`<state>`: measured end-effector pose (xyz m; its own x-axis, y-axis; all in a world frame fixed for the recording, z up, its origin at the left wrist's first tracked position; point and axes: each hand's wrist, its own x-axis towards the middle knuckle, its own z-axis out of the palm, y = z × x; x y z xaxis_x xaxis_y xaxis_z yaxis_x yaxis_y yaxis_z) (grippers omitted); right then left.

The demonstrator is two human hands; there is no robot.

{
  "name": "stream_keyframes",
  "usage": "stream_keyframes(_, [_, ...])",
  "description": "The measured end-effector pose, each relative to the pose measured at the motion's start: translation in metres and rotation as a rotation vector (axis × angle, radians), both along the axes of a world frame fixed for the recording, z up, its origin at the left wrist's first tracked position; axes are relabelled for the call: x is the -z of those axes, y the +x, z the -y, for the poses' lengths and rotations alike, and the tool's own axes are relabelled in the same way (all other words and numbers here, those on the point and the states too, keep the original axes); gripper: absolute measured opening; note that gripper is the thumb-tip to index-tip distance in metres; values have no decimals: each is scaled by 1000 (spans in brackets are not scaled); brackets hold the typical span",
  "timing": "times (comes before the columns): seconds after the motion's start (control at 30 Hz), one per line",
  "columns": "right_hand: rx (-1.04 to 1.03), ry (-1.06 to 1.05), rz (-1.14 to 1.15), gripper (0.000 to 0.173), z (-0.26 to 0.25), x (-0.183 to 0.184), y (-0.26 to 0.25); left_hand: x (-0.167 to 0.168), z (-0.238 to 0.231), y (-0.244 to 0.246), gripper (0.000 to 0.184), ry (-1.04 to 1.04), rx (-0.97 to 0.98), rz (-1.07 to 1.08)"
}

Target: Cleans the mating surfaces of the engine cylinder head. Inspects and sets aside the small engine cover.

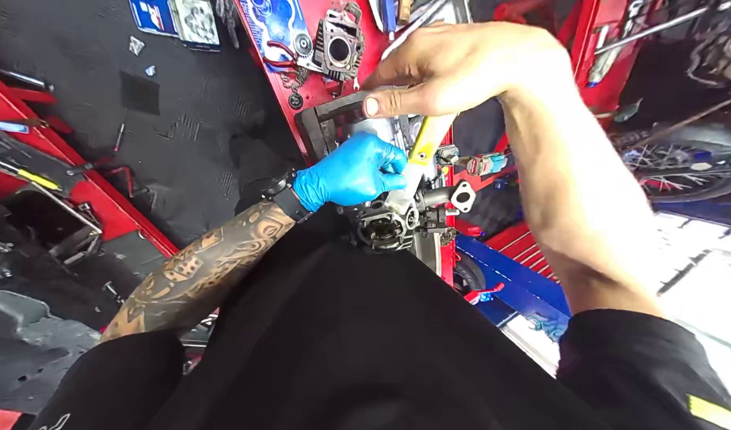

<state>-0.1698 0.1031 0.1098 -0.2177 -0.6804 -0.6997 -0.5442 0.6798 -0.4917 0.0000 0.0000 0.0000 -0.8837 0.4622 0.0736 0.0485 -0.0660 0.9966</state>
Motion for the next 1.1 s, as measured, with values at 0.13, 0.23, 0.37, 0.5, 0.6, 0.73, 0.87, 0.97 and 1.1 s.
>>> stream_keyframes(0.13, [-101, -10, -65, 61, -7, -16, -4, 1, 2, -7, 13, 47, 34, 20])
stream_keyframes(0.23, [-189, 62, -86, 41, -23, -43, 8, -6, 3, -11, 13, 11, 73, 7])
stream_keyframes(0.37, [-185, 2, -114, 19, -60, -68, 20, -16, 4, -8, 12, 2, 57, -5])
stream_keyframes(0.5, [-25, -128, -234, 28, -110, -91, 50, -11, 25, 17, 20, -233, -15, 37])
stream_keyframes(0.6, [129, -178, -302, 29, -136, -91, 85, -2, 34, 47, 29, -420, 19, 147])
stream_keyframes(0.73, [304, -163, -340, 29, -158, -85, 119, 4, 34, 82, 58, -547, 56, 306])
stream_keyframes(0.87, [370, -162, -397, 27, -162, -87, 139, 5, 30, 93, 73, -606, 32, 301])
stream_keyframes(0.97, [382, -170, -429, 26, -161, -87, 147, 1, 28, 87, 70, -589, 75, 331])
stream_keyframes(1.1, [378, -188, -441, 28, -164, -88, 154, -13, 28, 78, 60, -592, 76, 350])
